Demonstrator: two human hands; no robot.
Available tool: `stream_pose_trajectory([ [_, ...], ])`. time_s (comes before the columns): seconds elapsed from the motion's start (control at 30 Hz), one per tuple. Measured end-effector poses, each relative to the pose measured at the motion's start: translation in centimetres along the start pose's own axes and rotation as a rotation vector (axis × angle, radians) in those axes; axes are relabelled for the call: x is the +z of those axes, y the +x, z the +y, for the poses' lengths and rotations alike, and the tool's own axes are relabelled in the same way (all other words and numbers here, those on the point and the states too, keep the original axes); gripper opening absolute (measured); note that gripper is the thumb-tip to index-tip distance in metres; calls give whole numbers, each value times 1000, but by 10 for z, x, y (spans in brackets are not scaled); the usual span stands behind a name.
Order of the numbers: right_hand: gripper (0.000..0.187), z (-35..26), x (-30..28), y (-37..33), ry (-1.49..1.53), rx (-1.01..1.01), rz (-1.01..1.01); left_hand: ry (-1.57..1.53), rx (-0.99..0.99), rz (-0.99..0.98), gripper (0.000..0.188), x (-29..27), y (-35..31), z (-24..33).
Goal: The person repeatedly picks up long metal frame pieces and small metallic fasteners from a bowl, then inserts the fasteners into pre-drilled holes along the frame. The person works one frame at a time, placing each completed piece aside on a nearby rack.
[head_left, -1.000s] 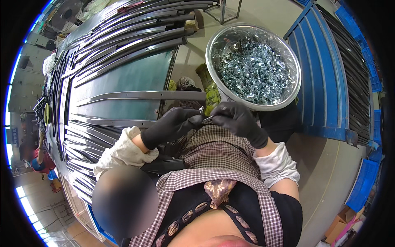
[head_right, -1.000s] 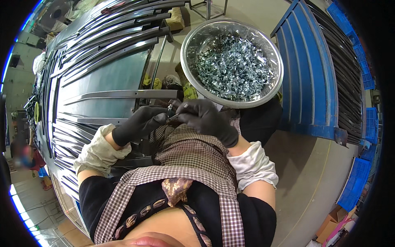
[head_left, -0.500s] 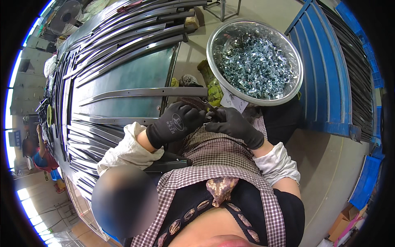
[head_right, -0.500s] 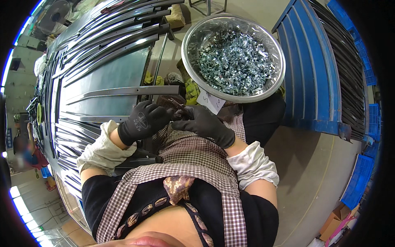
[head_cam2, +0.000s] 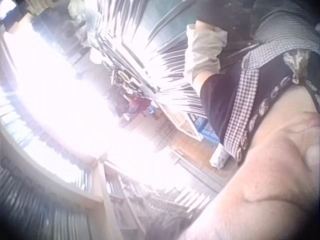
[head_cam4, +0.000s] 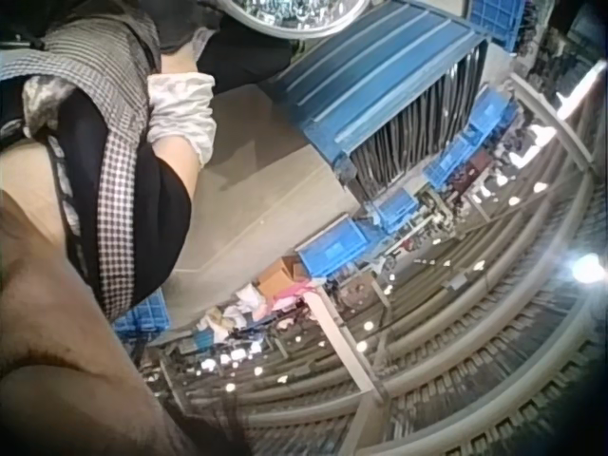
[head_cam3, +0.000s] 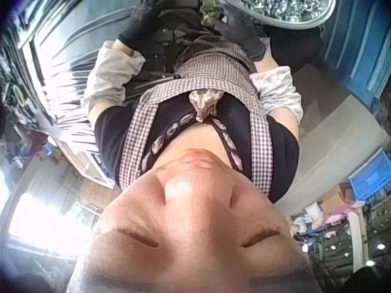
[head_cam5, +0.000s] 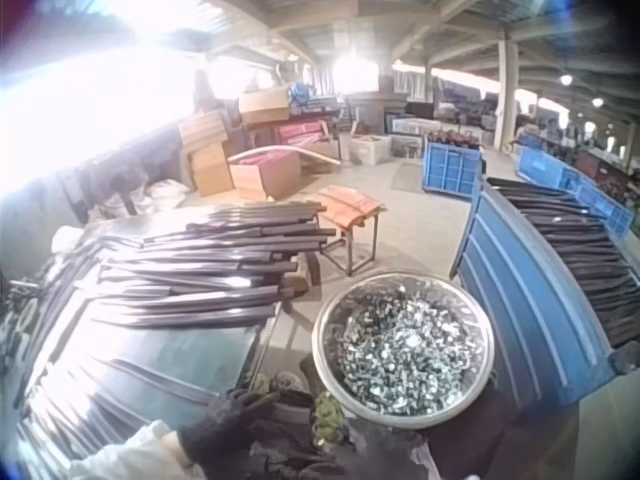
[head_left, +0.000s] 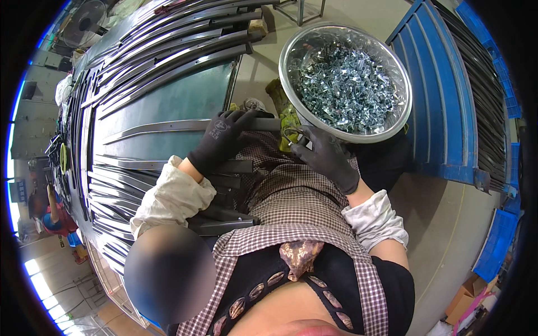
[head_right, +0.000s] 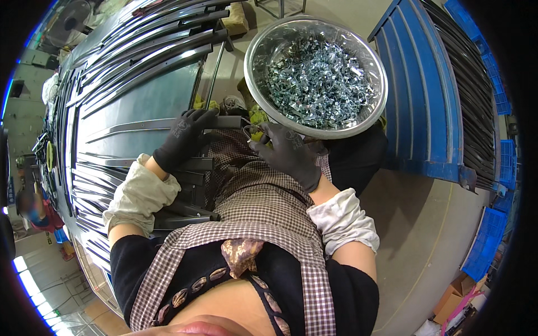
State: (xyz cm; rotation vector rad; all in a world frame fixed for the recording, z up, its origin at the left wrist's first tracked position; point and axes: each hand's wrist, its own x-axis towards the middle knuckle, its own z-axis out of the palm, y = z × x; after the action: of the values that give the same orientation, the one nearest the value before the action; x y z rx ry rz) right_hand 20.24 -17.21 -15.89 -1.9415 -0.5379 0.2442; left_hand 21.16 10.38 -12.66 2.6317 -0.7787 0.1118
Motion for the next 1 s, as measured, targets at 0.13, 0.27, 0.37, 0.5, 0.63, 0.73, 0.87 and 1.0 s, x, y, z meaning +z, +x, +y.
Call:
stream_pose_trajectory([
  [0.13,42,11,9,2,-173,-83,16,-119,-17,-96,43,7,-9,-11],
  [0.27,38,13,9,9,-241,-213,-32,-171,4,-131,45,0,-5,-2],
  [0.37,33,13,4,17,-127,-279,-90,-211,3,-140,46,0,-5,1],
  [0.5,24,20,8,26,109,-75,-248,-248,21,-151,46,-3,-6,5],
  [0.63,20,30,16,19,115,-27,-166,-209,42,-140,45,-5,-7,7],
  [0.73,19,21,4,4,-196,-158,-31,-179,36,-109,45,-5,-8,8],
  [0.87,19,24,-13,-23,-265,-85,-92,-204,24,-109,45,-5,-9,8],
  [1.0,17,17,-8,-26,-444,-100,-99,-211,56,-75,44,-2,-13,2],
])
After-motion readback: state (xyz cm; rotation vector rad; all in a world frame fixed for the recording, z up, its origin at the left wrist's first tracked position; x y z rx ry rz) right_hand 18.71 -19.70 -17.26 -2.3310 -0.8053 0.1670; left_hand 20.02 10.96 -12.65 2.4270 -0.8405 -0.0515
